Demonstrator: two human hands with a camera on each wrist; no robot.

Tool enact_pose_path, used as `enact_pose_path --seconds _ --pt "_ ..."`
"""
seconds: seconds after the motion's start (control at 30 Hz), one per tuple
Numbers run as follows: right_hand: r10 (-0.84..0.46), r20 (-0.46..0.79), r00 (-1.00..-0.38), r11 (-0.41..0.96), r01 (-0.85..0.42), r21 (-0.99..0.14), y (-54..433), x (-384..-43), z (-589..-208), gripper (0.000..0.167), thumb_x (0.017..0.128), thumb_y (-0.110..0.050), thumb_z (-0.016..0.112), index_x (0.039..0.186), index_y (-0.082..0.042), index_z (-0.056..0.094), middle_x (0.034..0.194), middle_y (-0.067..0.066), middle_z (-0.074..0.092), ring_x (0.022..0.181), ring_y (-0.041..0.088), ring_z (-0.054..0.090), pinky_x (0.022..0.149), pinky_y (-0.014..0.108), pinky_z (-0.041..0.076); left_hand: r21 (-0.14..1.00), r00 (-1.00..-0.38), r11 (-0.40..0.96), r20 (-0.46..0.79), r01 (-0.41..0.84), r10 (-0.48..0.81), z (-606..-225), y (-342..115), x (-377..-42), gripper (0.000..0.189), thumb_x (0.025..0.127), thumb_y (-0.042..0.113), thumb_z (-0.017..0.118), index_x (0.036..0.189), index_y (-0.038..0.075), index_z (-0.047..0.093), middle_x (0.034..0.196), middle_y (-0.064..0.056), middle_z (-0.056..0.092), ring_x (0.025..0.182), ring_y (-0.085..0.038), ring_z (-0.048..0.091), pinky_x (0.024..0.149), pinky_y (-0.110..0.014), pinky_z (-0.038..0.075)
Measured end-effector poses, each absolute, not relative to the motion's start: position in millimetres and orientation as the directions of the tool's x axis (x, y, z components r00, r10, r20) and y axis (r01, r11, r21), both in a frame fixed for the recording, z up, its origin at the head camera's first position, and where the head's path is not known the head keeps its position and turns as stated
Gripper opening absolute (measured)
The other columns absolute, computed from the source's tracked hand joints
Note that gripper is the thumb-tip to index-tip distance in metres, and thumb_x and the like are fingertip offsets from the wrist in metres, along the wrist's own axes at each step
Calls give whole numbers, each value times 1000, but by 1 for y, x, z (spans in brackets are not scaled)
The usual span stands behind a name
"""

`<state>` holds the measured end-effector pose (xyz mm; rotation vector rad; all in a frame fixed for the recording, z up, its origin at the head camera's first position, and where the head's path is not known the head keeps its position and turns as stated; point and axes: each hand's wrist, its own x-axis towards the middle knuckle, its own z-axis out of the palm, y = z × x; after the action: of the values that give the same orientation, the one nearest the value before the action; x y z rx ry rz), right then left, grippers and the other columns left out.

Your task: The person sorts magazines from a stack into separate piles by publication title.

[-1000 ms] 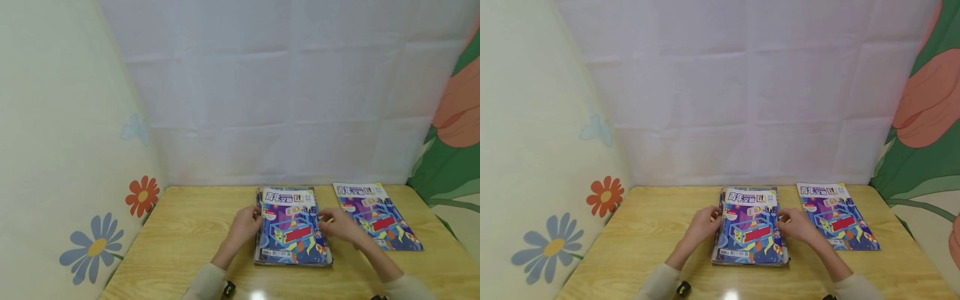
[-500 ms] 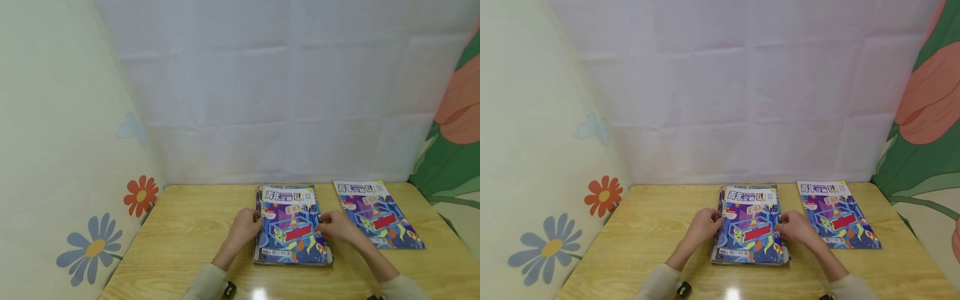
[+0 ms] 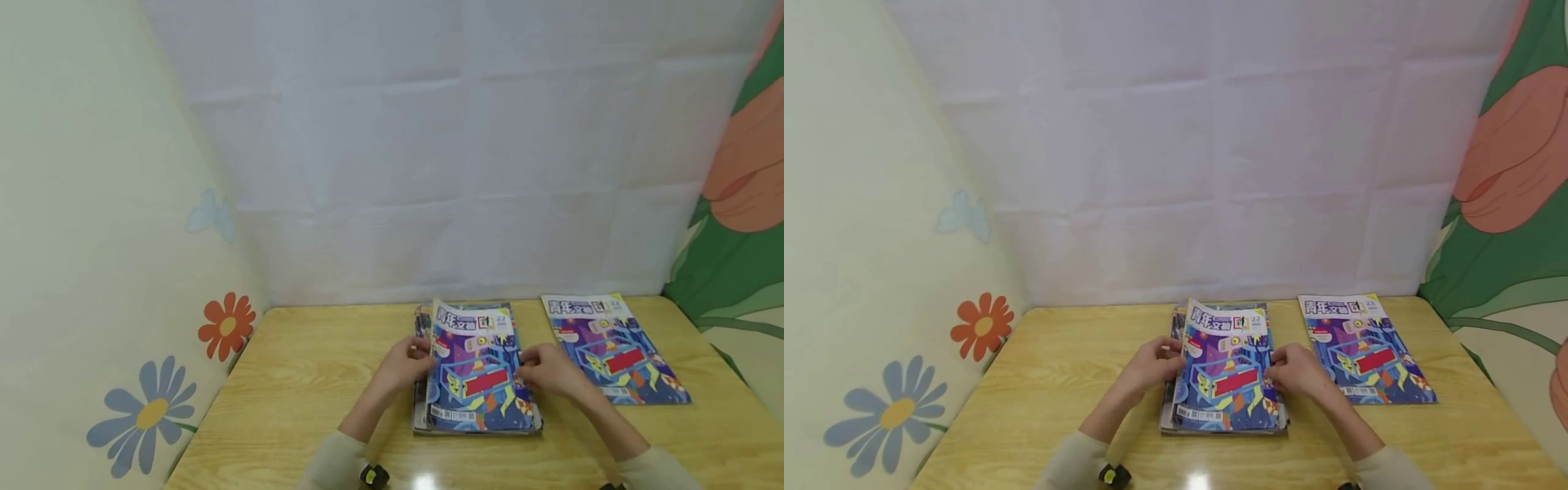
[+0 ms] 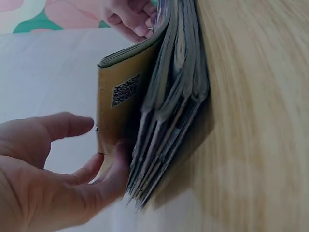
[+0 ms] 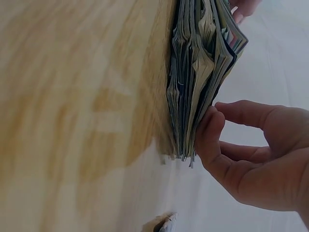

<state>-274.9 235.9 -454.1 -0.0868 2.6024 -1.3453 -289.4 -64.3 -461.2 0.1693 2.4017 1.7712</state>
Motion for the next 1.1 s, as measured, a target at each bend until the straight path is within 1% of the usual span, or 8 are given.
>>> enact_pose_path --seconds 0.13,0.23,0.4,0.6,0.8,0.97,1.03,1.1 --pt "-141 -163 -976 568 55 -821 236 -275 -455 40 92 -3 69 123 20 57 86 10 65 72 21 65 66 35 57 976 -961 207 -120 -69 248 -458 -62 -287 50 91 10 74 132 -4 49 112 -19 60 91 -28 66 74 -42 60" --pt "-145 -161 -976 558 54 -828 237 -275 -456 40 92 -2 69 123 20 57 86 10 65 73 21 65 66 35 58 983 -956 164 -125 -83 264 -457 -60 -286 52 89 3 73 132 -3 45 112 -20 61 89 -29 68 71 -42 60" --pt "-150 -167 -975 545 60 -836 238 -276 -457 38 93 -4 68 122 19 59 85 10 66 74 21 65 67 35 58 993 -968 98 -87 -66 236 -457 -58 -287 56 81 -11 71 130 -4 45 115 -19 65 90 -28 68 69 -41 60" --pt "-163 -163 -973 518 56 -853 243 -281 -459 34 96 -10 64 117 17 64 84 10 68 73 21 66 68 36 58 997 -976 78 -30 -14 214 -446 -53 -283 65 76 -12 70 135 -5 46 119 -17 63 97 -29 65 72 -41 60" --pt "-194 -161 -968 453 57 -890 249 -282 -461 42 96 -14 68 123 17 60 89 10 69 77 23 67 71 37 59 996 -975 84 22 41 221 -430 -51 -276 62 79 -10 71 136 -3 49 117 -14 66 96 -29 67 76 -40 59" --pt "-276 -136 -951 389 18 -921 253 -278 -461 38 96 -21 70 119 9 64 91 11 68 77 25 64 68 39 57 997 -966 31 59 69 253 -420 -49 -269 58 82 -11 68 136 -3 49 117 -15 69 95 -29 69 78 -38 58" --pt "-304 -126 -944 376 2 -926 255 -276 -459 36 98 -25 68 119 5 65 93 11 68 80 26 64 70 40 56 997 -963 5 68 72 260 -416 -48 -267 58 82 -12 68 136 -3 49 117 -16 69 95 -29 69 78 -38 58" --pt "-321 -116 -940 358 -7 -934 259 -274 -457 38 99 -27 67 120 5 64 99 13 68 87 28 65 76 44 56 997 -962 -9 77 77 261 -414 -47 -266 58 81 -12 67 136 -3 49 118 -16 69 94 -28 69 78 -37 58"
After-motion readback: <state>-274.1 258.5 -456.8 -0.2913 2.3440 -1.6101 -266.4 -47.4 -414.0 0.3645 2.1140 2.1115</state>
